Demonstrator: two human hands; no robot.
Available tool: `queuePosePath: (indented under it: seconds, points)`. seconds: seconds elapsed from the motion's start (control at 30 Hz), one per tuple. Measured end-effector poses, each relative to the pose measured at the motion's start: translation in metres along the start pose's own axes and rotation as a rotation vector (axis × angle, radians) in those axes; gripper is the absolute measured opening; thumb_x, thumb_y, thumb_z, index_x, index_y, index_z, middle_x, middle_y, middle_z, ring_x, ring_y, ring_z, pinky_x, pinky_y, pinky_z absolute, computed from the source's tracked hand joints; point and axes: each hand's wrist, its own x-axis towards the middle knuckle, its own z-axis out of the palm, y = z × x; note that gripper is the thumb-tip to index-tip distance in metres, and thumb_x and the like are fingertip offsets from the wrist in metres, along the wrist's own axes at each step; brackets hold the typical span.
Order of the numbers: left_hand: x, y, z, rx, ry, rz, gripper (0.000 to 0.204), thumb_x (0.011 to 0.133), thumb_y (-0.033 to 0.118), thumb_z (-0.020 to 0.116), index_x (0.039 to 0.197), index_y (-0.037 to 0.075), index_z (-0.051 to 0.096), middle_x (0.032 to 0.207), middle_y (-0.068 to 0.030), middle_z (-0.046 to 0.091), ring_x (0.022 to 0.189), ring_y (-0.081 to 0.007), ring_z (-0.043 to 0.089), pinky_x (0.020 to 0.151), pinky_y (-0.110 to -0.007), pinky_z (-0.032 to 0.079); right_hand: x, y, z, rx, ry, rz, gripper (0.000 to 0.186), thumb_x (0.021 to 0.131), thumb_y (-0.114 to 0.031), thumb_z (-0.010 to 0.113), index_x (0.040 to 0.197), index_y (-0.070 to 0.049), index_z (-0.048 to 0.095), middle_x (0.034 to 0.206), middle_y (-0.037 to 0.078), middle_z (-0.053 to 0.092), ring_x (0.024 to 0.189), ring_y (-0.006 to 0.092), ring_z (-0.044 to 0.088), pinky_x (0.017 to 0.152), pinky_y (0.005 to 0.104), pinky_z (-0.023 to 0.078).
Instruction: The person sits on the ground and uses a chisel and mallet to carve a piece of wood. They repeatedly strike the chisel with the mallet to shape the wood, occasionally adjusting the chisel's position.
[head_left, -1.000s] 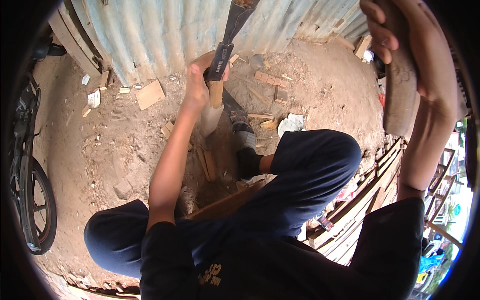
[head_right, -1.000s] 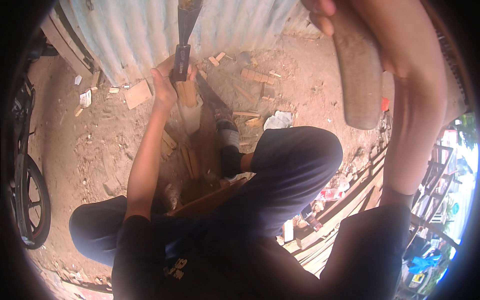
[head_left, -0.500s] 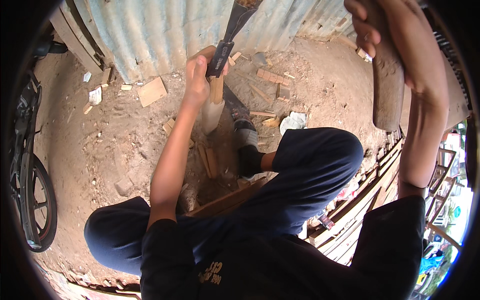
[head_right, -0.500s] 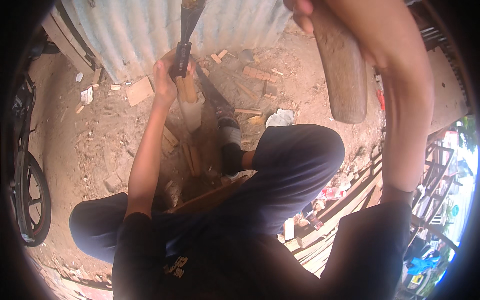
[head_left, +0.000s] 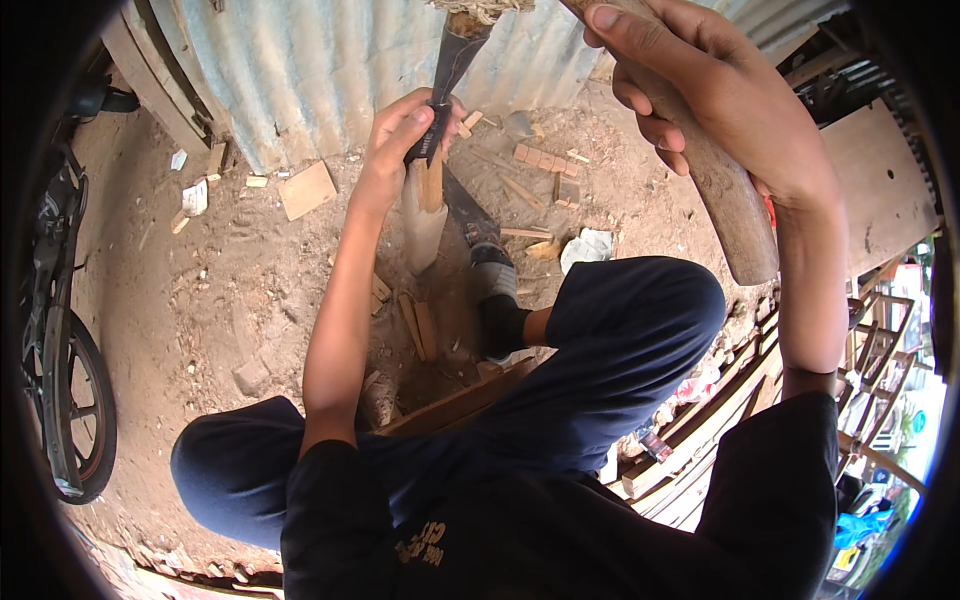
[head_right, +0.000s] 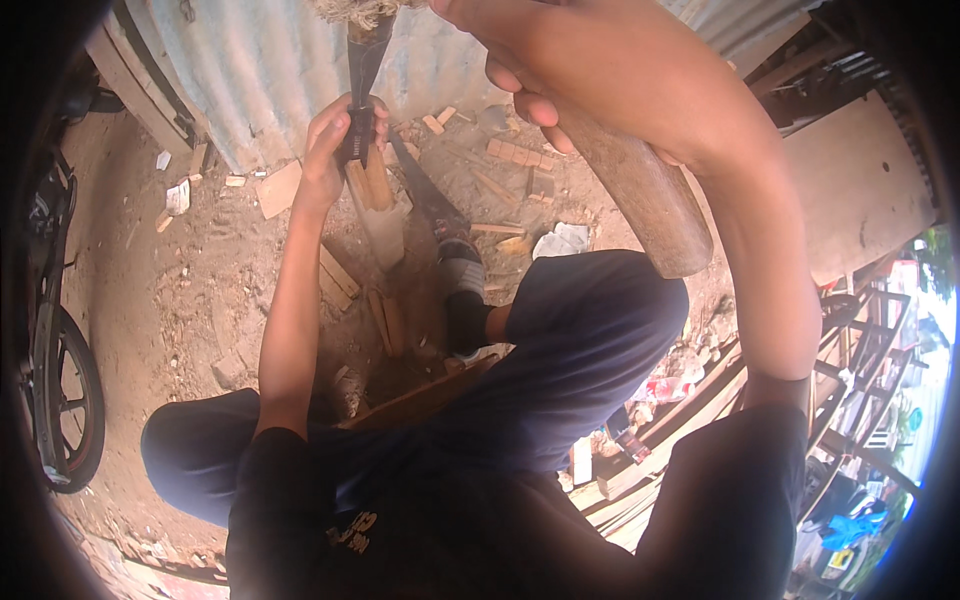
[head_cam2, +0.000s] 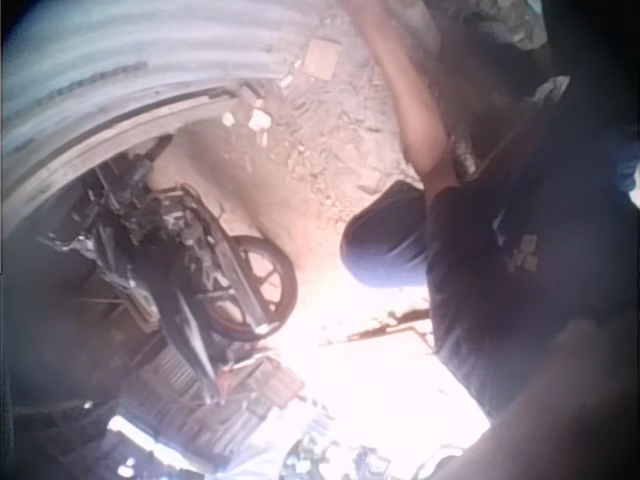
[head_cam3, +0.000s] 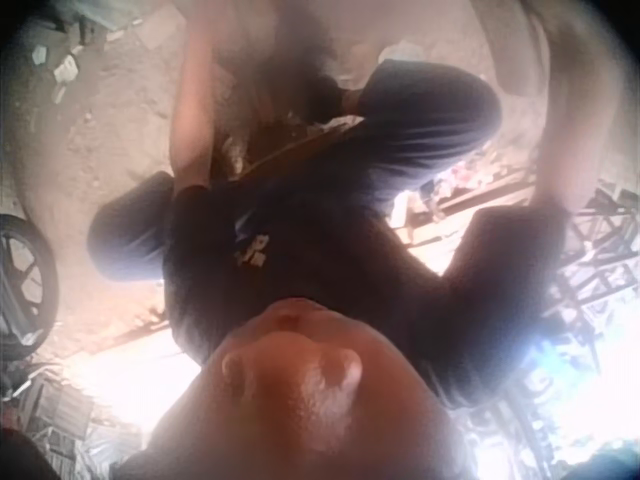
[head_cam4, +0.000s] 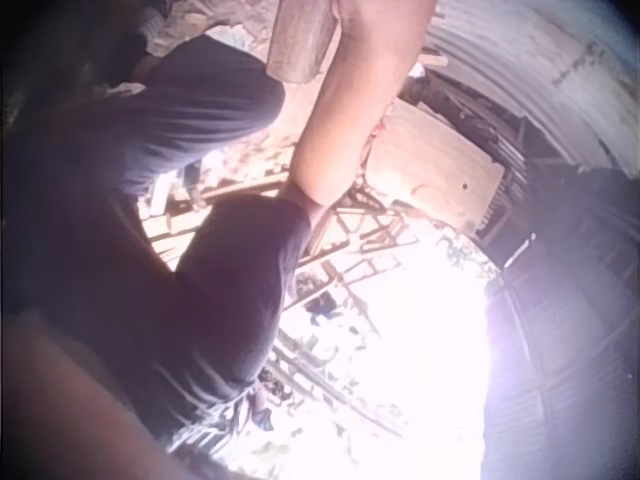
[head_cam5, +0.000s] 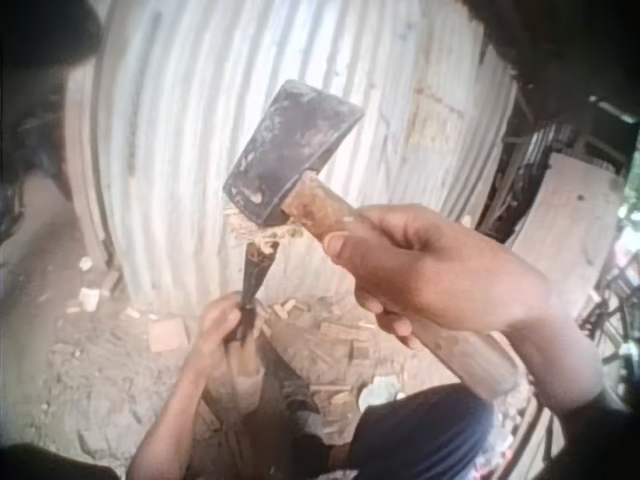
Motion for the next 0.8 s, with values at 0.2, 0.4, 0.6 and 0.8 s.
queuePosePath:
  seconds: [0.2, 0.4, 0.6, 0.8]
  points:
    - [0.009, 0.000, -0.010, -0.078, -0.157, -0.093, 0.034, 0.099, 0.034, 0.060, 0.102, 0.001, 0.067, 0.083, -0.0038, 0.062, 0.076, -0.0124, 0.057, 0.071, -0.027, 0.046, -0.002, -0.020, 0.005, -0.075, 0.016, 0.069, 0.036, 0.105, -0.033, 0.049, 0.078, -0.008, 0.050, 0.065, 0.000, 0.052, 0.052, 0.0087, 0.052, 0.048, 0.0245, 0.046]
    - [0.008, -0.003, -0.004, -0.142, -0.200, -0.137, 0.029, 0.099, 0.032, 0.061, 0.102, 0.004, 0.066, 0.080, -0.0010, 0.060, 0.075, -0.0110, 0.056, 0.072, -0.029, 0.047, -0.008, -0.021, 0.004, -0.078, 0.140, 0.117, 0.033, 0.105, -0.031, 0.050, 0.083, -0.007, 0.052, 0.065, 0.001, 0.054, 0.050, 0.0086, 0.052, 0.047, 0.0237, 0.046]
    - [0.003, -0.005, 0.005, -0.153, -0.266, -0.175, 0.024, 0.099, 0.029, 0.062, 0.100, 0.005, 0.064, 0.079, 0.0020, 0.058, 0.075, -0.0096, 0.055, 0.075, -0.030, 0.050, -0.012, -0.013, -0.015, 0.173, 0.334, -0.170, 0.032, 0.103, -0.033, 0.054, 0.104, -0.001, 0.059, 0.065, 0.002, 0.055, 0.046, 0.0072, 0.053, 0.041, 0.0202, 0.045]
    - [0.004, -0.008, -0.005, -0.234, -0.244, -0.162, 0.021, 0.095, 0.024, 0.068, 0.103, 0.005, 0.065, 0.082, 0.0023, 0.059, 0.075, -0.0079, 0.054, 0.072, -0.028, 0.046, -0.020, 0.016, 0.008, -0.121, 0.164, 0.031, 0.038, 0.103, -0.039, 0.055, 0.108, -0.002, 0.062, 0.065, -0.001, 0.049, 0.045, 0.0033, 0.044, 0.042, 0.0186, 0.038]
